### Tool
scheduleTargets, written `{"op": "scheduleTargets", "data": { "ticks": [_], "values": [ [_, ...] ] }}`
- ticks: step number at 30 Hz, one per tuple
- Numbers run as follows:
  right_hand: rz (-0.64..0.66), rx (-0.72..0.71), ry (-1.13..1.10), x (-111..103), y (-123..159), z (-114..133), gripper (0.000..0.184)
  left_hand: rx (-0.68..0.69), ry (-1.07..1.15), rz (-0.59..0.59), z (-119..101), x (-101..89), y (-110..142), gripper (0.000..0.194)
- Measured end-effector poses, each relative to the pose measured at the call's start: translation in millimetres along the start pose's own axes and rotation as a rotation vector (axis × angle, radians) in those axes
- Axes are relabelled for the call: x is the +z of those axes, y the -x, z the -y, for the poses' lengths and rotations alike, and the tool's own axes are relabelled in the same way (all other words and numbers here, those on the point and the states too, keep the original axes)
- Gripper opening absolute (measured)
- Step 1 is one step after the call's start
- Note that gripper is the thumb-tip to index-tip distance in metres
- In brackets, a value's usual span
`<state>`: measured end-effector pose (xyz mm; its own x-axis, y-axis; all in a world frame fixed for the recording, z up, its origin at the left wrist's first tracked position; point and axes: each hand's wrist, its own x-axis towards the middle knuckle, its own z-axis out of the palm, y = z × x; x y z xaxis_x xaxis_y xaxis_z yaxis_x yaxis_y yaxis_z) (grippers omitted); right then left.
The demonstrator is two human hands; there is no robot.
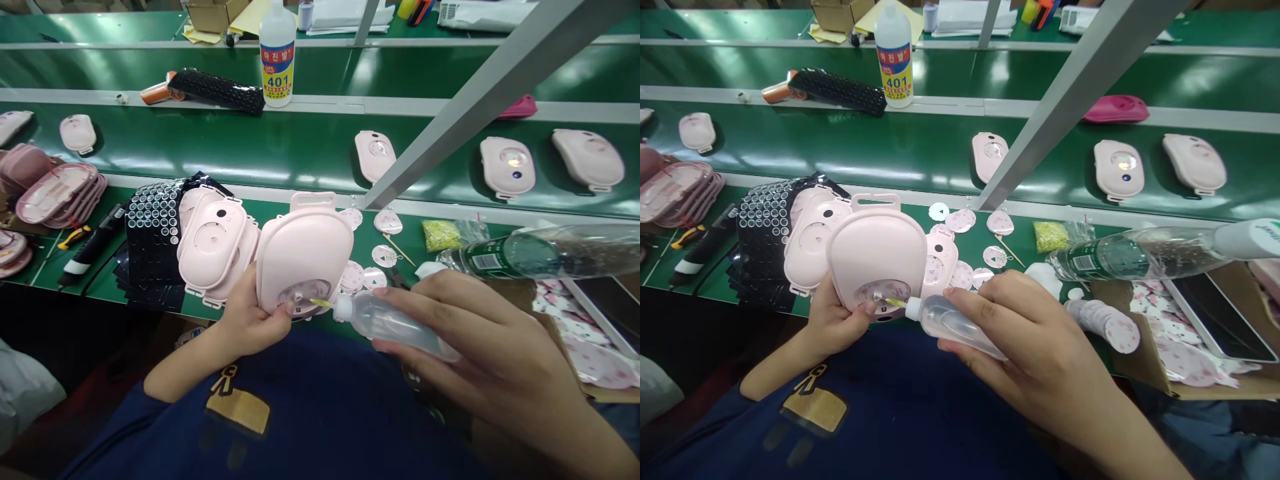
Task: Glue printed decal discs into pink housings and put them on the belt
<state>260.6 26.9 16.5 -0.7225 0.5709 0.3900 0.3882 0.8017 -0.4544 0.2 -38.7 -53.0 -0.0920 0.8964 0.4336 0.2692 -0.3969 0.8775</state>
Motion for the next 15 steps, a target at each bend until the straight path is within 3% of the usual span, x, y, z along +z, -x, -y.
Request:
{"op": "scheduleTargets", "data": {
  "ticks": [15],
  "values": [
    [0.006,0.032,-0.006,1.0,7.9,-2.6,0.031,0.024,-0.039,0.034,-5.5,-1.2,1.6,0.043]
  ]
}}
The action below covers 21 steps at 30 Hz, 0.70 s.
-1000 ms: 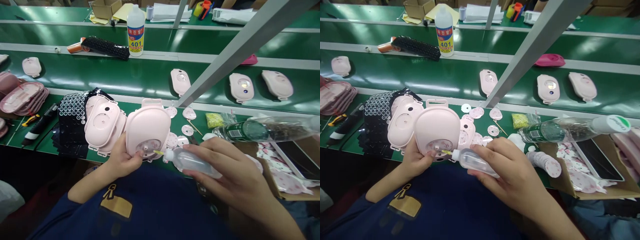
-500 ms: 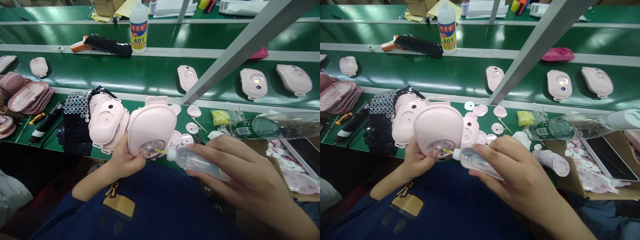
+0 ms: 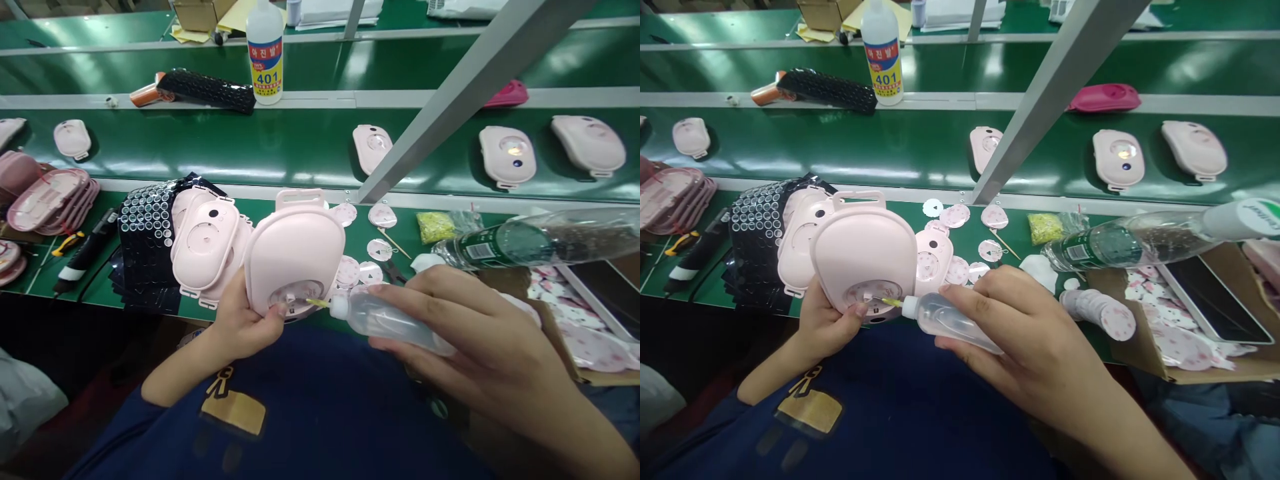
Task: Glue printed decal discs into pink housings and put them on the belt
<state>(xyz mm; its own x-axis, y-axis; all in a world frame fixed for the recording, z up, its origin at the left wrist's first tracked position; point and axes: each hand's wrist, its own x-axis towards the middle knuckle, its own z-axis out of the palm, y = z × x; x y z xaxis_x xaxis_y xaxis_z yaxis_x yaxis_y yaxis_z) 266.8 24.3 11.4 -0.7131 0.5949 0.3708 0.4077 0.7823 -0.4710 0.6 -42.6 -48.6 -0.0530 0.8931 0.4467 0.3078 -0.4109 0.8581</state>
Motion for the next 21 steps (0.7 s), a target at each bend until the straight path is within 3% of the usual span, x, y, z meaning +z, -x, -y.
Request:
{"op": "scheduleTargets", "data": {
  "ticks": [16,21],
  "values": [
    [-0.017,-0.03,-0.051,3.3,1.5,-2.8,0.031,-0.087,0.06,-0.026,-2.3,2.3,3.3,0.044],
    [-0.039,-0.02,-0.062,1.5,3.9,-4.3,0.029,-0.047,0.016,-0.03,-3.7,5.4,1.0,0.041]
  ]
}}
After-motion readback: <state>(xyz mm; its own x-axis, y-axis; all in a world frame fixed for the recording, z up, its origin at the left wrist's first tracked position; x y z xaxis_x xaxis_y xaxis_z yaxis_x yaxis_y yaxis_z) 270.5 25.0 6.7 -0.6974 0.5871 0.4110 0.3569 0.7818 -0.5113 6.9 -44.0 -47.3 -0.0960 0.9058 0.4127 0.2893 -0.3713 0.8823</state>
